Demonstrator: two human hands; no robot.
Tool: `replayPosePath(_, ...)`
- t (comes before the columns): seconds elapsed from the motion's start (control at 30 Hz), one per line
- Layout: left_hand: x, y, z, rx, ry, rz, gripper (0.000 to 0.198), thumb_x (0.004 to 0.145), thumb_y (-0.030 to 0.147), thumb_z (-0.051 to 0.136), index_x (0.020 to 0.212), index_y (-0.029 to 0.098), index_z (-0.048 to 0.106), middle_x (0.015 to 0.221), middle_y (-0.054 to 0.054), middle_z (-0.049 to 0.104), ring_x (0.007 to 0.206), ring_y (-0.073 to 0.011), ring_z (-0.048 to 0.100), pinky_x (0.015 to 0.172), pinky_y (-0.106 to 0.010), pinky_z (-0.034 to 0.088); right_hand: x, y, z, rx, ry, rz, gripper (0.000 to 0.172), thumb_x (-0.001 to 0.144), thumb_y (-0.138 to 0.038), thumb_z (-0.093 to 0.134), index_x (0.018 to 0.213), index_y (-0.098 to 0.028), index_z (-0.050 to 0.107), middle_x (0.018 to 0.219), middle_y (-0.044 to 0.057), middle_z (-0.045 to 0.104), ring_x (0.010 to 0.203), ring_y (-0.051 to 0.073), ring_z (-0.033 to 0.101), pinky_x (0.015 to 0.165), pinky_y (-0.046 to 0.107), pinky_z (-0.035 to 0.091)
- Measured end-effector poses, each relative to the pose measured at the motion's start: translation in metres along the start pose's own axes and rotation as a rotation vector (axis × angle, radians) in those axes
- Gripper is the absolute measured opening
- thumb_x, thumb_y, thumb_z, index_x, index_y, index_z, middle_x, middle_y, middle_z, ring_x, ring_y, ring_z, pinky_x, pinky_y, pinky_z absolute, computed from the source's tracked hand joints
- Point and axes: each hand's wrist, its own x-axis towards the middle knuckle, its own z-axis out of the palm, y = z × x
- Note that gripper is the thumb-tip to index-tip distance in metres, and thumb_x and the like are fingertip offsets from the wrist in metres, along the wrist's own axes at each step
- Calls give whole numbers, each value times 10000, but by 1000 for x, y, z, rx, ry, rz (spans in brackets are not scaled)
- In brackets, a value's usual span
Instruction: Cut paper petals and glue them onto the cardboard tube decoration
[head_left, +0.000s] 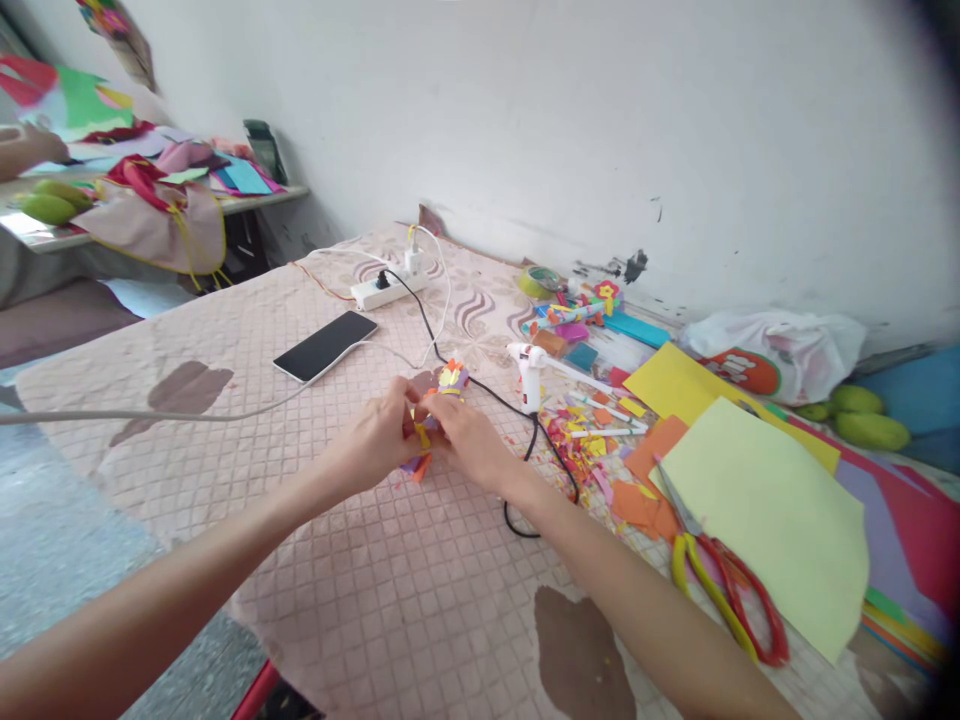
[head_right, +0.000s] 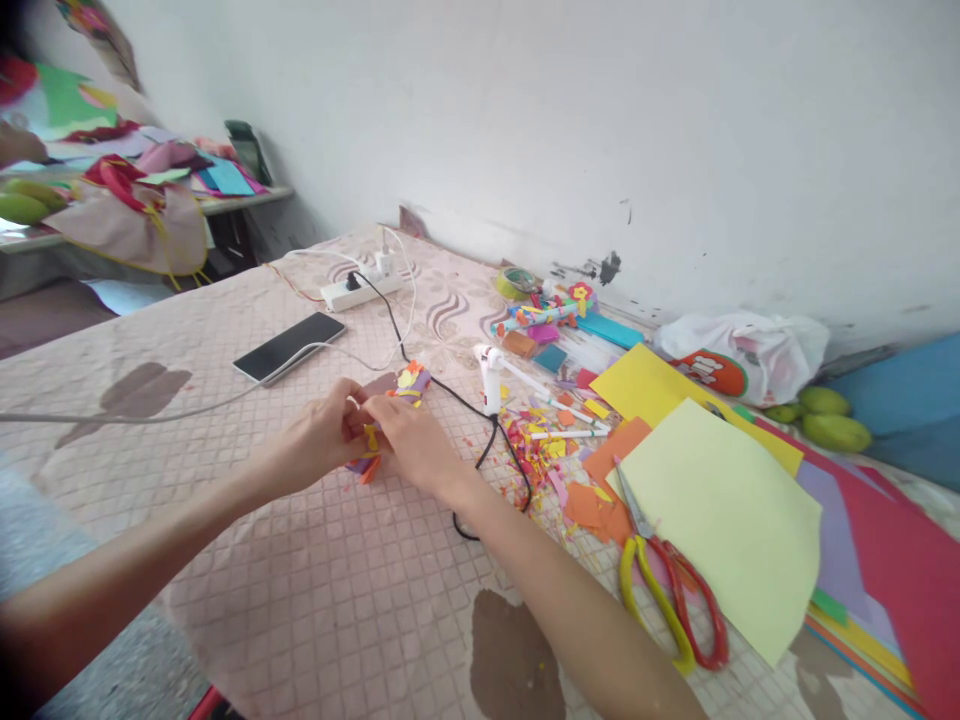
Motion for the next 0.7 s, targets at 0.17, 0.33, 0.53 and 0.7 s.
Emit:
replayPosePath(0.17, 0, -3, 1, 4, 18, 24, 280, 671, 138, 515, 911, 189, 379, 592, 38, 554, 534, -130, 529, 493, -235, 345, 1, 1, -1, -62, -25, -42, 216, 757, -63, 492, 921, -199, 461, 940, 51, 577, 914, 187, 540, 748, 304, 435)
replayPosePath(0.33, -1, 1, 0, 2, 18, 10, 276, 667, 155, 539, 896, 193, 389, 593, 40, 549, 539, -132, 525, 486, -233, 335, 2, 0, -3, -125, -45, -82, 189, 781, -50, 474, 898, -196, 458, 940, 50, 566, 924, 183, 525, 753, 309, 434)
replayPosePath(0.53, -2, 3, -2, 16, 18, 14, 239, 683, 163, 538, 890, 189, 421, 585, 33, 544, 544, -136, 518, 495, -240, 336, 1, 0, -1, -186, -47, -98, 137, 807, -82, 489, 892, -189, 471, 894, 47, 562, 879, 180, 515, 722, 303, 425)
replayPosePath(0.7, -5, 1, -4, -17, -2, 6, 232, 701, 184, 549, 903, 194, 435, 640, 15, 591, 584, -139, 551, 524, -245, 374, -1, 0, 2, -230, -26, -100, 111, 814, -107, 508, 888, -182, 474, 862, 46, 564, 838, 176, 506, 698, 289, 408)
